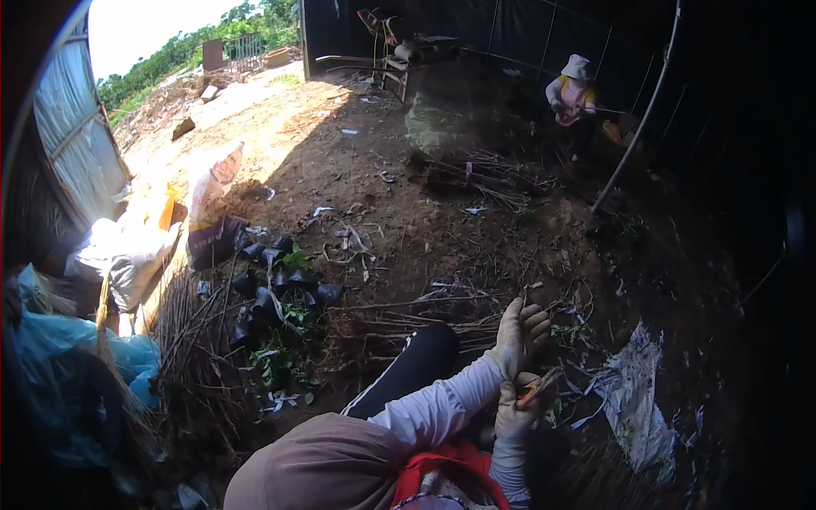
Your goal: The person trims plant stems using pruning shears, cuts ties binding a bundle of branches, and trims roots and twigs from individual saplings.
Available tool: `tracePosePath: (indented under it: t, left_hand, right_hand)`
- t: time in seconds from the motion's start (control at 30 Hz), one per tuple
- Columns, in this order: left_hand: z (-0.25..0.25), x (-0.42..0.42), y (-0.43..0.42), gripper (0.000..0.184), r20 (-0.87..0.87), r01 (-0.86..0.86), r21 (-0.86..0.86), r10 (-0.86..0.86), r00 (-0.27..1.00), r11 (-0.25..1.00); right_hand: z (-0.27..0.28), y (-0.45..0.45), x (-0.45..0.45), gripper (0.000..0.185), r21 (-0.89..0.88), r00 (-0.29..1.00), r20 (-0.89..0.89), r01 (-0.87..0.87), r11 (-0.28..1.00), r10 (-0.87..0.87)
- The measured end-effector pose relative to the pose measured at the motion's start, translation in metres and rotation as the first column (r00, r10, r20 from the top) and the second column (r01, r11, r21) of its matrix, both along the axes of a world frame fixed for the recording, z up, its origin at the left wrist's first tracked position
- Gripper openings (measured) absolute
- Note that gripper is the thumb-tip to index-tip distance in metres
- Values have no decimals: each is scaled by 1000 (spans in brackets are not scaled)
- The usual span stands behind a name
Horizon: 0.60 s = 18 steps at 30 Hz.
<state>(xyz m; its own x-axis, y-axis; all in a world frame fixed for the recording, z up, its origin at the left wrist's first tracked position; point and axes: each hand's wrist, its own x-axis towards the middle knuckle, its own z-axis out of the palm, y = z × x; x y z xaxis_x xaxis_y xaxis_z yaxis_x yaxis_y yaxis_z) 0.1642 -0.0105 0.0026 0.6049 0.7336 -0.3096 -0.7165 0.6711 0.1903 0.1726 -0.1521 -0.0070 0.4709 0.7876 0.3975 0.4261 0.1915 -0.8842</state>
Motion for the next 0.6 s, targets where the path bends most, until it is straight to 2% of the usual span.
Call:
tracePosePath:
  t: [0.03,0.07,0.13,0.17,0.2,0.23,0.27,0.3,0.33,0.4,0.43,0.5,0.6]
  left_hand:
    - [0,-2,-1,67,-3,13,0,-13,1000,1000]
    - [-1,1,-6,67,-6,45,0,-45,999,999]
    - [-14,2,-6,66,4,66,18,-66,998,998]
    - [-16,1,-7,65,-13,60,36,-59,998,998]
    - [-17,-1,-8,66,-22,67,31,-66,998,997]
    - [-24,-2,-6,67,-1,81,73,-81,997,994]
    - [-19,-1,-5,69,-76,49,24,-47,996,999]
    - [-18,-1,-3,69,-63,40,45,-37,997,998]
    - [-19,2,-4,70,-50,8,60,-5,999,998]
    - [-19,5,-11,70,12,13,53,-14,1000,998]
    - [-35,11,-7,69,57,29,45,-32,998,999]
    - [-27,7,-11,65,10,51,31,-52,999,998]
    - [-24,2,0,58,-67,91,-9,-91,994,996]
  right_hand:
    - [-5,2,1,20,26,999,-24,22,999,-21]
    - [-3,0,2,15,1,996,70,56,998,-56]
    - [-4,-1,2,10,43,988,131,75,996,-80]
    - [-14,-2,3,9,47,998,35,52,998,-54]
    - [-17,-4,7,11,-27,994,91,62,998,-59]
    - [-9,-4,7,12,64,960,275,35,997,-51]
    - [-3,-7,5,13,43,957,290,14,999,-26]
    - [-1,-10,4,19,6,943,332,9,1000,-11]
    - [-25,-11,8,23,25,970,240,-34,999,27]
    - [-33,-14,10,26,-30,971,240,16,999,-9]
    - [-49,-17,14,26,-71,990,141,-6,997,17]
    - [-57,-4,22,27,-89,992,66,-105,990,111]
    - [-42,-5,28,28,-83,972,127,-186,979,195]
